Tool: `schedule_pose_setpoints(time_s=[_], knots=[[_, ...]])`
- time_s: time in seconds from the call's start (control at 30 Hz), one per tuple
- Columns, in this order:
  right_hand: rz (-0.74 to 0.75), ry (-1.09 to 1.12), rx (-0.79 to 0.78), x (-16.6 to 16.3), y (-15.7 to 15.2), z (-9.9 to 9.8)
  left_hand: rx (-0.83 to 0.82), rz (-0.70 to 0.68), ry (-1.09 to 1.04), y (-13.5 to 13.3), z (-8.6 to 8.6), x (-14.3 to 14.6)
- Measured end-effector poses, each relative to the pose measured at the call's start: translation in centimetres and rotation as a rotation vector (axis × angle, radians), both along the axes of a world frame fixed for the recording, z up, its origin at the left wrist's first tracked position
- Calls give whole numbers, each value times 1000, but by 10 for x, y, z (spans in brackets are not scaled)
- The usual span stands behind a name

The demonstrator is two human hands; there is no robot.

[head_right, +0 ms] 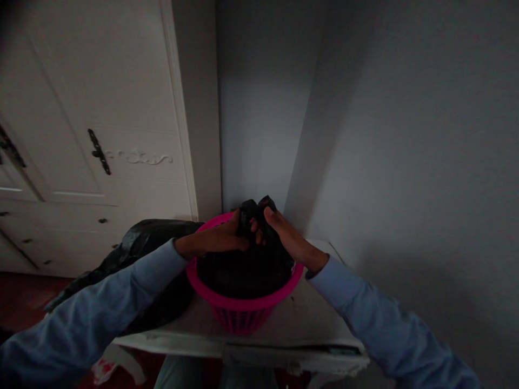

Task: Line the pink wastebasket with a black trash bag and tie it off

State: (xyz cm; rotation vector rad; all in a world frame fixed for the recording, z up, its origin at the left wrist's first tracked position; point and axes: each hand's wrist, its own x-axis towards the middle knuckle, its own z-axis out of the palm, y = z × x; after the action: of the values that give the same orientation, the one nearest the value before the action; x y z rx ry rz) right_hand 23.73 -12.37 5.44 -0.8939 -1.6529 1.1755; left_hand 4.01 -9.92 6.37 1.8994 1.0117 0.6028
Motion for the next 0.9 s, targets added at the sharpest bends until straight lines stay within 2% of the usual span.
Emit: schedule_pose_setpoints(time_s=[0.07,0.13,0.23,0.3,0.37,0.47,0.57,0.7,0.8,0.9], knots=[[-145,14,175,-2,0,2,-11,-11,14,-2,2,3],[-272,-45,491,-3,-3,4,1,2,-61,0,1,8],[-353,-247,939,-5,-9,7,63,53,-250,5,-3,13],[-359,-412,1114,-7,-12,9,68,52,-275,6,-4,13],[-354,-570,1180,-10,-12,10,34,-7,-213,3,-2,10],[-377,-685,1113,-13,-5,11,-58,-170,-125,-4,1,5],[-353,-679,999,-13,6,11,-143,-281,-211,-9,4,5],[-180,-594,863,-11,9,6,-226,-138,-329,-9,6,11],[-72,-511,760,-8,5,4,-281,-174,-319,-9,7,13],[56,-326,504,1,5,10,-380,-218,-364,-9,10,10]])
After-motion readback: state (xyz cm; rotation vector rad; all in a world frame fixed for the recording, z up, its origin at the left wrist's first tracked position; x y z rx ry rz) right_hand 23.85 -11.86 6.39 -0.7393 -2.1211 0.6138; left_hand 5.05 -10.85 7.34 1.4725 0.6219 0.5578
